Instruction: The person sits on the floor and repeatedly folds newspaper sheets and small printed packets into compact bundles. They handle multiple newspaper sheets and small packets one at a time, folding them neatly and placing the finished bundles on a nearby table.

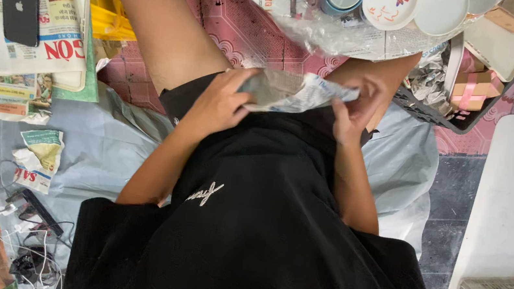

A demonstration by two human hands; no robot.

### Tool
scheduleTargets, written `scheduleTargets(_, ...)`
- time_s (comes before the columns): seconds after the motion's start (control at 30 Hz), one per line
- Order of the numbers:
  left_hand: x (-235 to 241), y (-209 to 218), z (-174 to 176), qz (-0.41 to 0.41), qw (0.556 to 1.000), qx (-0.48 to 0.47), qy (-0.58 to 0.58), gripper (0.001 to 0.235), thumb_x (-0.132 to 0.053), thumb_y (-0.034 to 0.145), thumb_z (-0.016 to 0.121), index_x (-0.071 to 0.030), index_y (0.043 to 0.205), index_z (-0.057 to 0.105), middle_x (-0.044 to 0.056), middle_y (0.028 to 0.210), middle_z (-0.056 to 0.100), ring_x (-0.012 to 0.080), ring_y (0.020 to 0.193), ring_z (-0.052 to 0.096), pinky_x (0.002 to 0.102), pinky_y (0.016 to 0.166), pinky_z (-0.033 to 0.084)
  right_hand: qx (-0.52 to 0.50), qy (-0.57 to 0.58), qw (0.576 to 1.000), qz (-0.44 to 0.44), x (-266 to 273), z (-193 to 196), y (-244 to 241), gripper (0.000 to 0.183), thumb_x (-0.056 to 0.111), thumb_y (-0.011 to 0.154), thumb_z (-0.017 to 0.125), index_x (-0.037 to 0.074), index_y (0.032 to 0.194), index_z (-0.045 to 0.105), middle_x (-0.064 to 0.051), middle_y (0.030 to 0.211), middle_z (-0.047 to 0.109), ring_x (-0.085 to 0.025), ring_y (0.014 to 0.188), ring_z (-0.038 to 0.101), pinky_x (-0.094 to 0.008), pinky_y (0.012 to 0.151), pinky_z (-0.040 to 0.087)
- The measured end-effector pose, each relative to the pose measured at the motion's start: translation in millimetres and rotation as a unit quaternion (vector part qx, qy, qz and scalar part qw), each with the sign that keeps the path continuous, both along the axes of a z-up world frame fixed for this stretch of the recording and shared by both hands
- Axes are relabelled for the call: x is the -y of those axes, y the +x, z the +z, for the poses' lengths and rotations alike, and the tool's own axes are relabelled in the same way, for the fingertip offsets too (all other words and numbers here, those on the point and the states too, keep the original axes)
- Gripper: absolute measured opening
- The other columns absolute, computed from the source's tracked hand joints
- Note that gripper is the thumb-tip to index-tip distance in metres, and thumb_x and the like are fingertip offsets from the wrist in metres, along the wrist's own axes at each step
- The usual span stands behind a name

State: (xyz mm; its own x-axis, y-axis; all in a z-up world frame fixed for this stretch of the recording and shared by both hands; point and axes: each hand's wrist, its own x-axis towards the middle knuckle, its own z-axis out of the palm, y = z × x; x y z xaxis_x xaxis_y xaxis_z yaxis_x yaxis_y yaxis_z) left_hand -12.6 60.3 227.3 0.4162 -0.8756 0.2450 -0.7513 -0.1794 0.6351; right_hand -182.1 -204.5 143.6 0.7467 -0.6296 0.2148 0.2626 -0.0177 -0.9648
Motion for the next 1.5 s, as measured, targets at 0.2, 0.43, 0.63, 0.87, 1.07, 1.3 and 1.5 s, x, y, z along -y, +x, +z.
scheduleTargets(0.2, -41.6, 12.0, -5.8, -0.004, 0.999, 0.018, 0.046, 0.017, -0.007, 0.074, 0.08, -0.006, 0.088, 0.071, 0.01, 0.129, 0.063, 0.0304, 0.119, 0.061, 0.048, 0.105, 0.042, -0.16, -0.19, 0.944, 0.218, 13.7, 9.7, -0.9, 0.046, -0.003, 0.083, 0.059, 0.006, 0.127, 0.07, -0.008, 0.1, 0.061, -0.018, 0.091, 0.06, -0.029, 0.083, 0.048)
scheduleTargets(0.43, -58.4, 4.1, -5.7, -0.03, 0.989, 0.09, 0.11, 0.016, -0.004, 0.068, 0.076, -0.011, 0.082, 0.072, 0.001, 0.105, 0.067, 0.0225, 0.109, 0.063, 0.05, 0.117, 0.038, -0.05, -0.279, 0.897, 0.339, -41.3, 87.2, 53.2, 0.053, 0.032, 0.072, 0.087, 0.001, 0.108, 0.062, -0.017, 0.12, 0.063, -0.038, 0.113, 0.063, -0.043, 0.098, 0.049)
scheduleTargets(0.63, -74.4, 6.4, 1.7, 0.025, 0.989, 0.106, 0.098, 0.009, -0.005, 0.084, 0.076, -0.01, 0.088, 0.07, 0.002, 0.103, 0.067, 0.0218, 0.103, 0.065, 0.049, 0.114, 0.042, -0.139, -0.276, 0.901, 0.303, -64.4, 66.4, 53.3, 0.024, 0.011, 0.089, 0.086, 0.006, 0.1, 0.066, -0.01, 0.109, 0.074, -0.026, 0.104, 0.074, -0.036, 0.092, 0.058)
scheduleTargets(0.87, -94.2, 5.8, 33.5, 0.14, 0.984, 0.05, 0.096, 0.045, -0.002, 0.075, 0.078, -0.001, 0.12, 0.074, 0.011, 0.104, 0.067, 0.0309, 0.097, 0.063, 0.043, 0.092, 0.05, -0.086, -0.336, 0.903, 0.256, -52.0, 34.3, 33.8, 0.03, -0.007, 0.078, 0.079, 0.008, 0.101, 0.066, -0.007, 0.111, 0.075, -0.027, 0.108, 0.073, -0.039, 0.099, 0.052)
scheduleTargets(1.07, -103.2, 1.5, 25.6, 0.117, 0.977, 0.122, 0.131, 0.02, -0.007, 0.074, 0.08, -0.015, 0.091, 0.074, 0.001, 0.1, 0.067, 0.0228, 0.101, 0.064, 0.045, 0.099, 0.045, -0.1, -0.411, 0.875, 0.235, -53.2, 30.5, 34.6, 0.04, -0.009, 0.072, 0.08, 0.009, 0.107, 0.074, -0.004, 0.101, 0.07, -0.025, 0.097, 0.067, -0.041, 0.094, 0.047)
scheduleTargets(1.3, -112.1, -3.0, 13.1, 0.11, 0.98, 0.123, 0.112, 0.021, -0.003, 0.074, 0.075, -0.01, 0.094, 0.07, 0.003, 0.114, 0.073, 0.0234, 0.111, 0.065, 0.041, 0.099, 0.047, -0.081, -0.376, 0.886, 0.259, -55.0, 23.9, 37.4, 0.03, -0.008, 0.07, 0.077, 0.012, 0.089, 0.065, -0.008, 0.107, 0.069, -0.026, 0.1, 0.065, -0.037, 0.085, 0.052)
scheduleTargets(1.5, -122.4, 4.9, 16.5, 0.105, 0.986, 0.109, 0.073, 0.026, 0.0, 0.079, 0.076, -0.012, 0.103, 0.074, 0.002, 0.106, 0.076, 0.0203, 0.103, 0.07, 0.042, 0.103, 0.048, -0.095, -0.397, 0.875, 0.262, -51.1, 19.0, 35.0, 0.027, -0.01, 0.075, 0.077, 0.008, 0.095, 0.071, -0.005, 0.101, 0.074, -0.027, 0.096, 0.073, -0.037, 0.081, 0.051)
